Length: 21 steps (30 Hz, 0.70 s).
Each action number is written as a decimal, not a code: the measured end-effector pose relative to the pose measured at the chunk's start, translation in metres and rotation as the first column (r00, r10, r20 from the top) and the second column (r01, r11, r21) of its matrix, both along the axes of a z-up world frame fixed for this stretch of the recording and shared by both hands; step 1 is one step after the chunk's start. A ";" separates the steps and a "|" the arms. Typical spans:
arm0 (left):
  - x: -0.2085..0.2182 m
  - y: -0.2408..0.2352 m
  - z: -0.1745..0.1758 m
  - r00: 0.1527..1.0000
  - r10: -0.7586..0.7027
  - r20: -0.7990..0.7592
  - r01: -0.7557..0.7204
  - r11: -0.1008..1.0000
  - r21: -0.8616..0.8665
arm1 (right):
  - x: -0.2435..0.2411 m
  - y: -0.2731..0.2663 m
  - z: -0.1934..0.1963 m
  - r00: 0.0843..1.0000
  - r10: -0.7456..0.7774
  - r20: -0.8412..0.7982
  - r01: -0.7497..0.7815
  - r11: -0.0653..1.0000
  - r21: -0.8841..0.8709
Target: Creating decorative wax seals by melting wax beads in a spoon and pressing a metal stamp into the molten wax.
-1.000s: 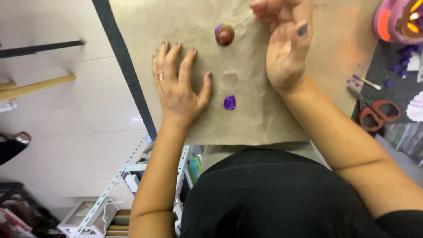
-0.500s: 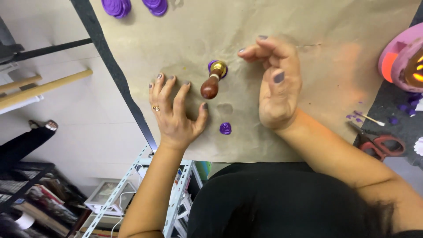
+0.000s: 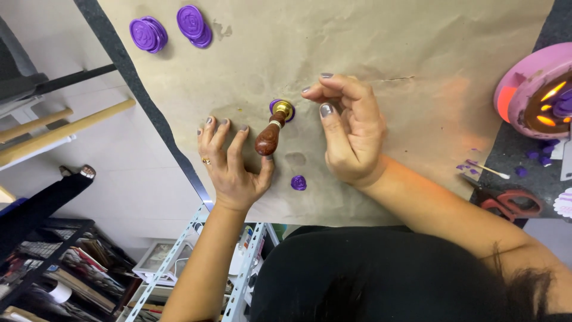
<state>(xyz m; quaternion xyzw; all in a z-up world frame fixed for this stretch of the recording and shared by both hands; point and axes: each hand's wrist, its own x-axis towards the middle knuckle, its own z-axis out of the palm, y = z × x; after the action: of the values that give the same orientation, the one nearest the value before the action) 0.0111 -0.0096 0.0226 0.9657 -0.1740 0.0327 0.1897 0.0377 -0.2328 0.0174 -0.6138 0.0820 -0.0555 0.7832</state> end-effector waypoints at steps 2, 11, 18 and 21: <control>0.000 0.000 0.001 1.000 0.008 0.002 -0.008 1.000 0.000 | 0.000 -0.001 -0.001 1.000 0.012 0.008 -0.012 1.000 -0.008; -0.001 0.002 0.004 1.000 0.003 0.005 -0.002 1.000 -0.015 | 0.000 0.007 -0.010 0.995 0.003 0.101 0.005 0.996 -0.088; -0.003 0.006 -0.002 0.997 -0.024 0.074 0.028 0.998 -0.059 | 0.007 0.007 -0.018 0.973 0.040 0.227 0.055 0.916 -0.397; -0.004 0.007 -0.002 0.998 -0.010 0.063 0.015 0.997 -0.073 | 0.010 -0.001 -0.049 0.962 -0.007 0.272 0.157 0.830 -0.535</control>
<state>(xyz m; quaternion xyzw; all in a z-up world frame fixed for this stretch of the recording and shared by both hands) 0.0071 -0.0026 0.0207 0.9555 -0.1847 0.0684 0.2198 0.0482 -0.2333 -0.0312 -0.7966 -0.0138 -0.1899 0.5738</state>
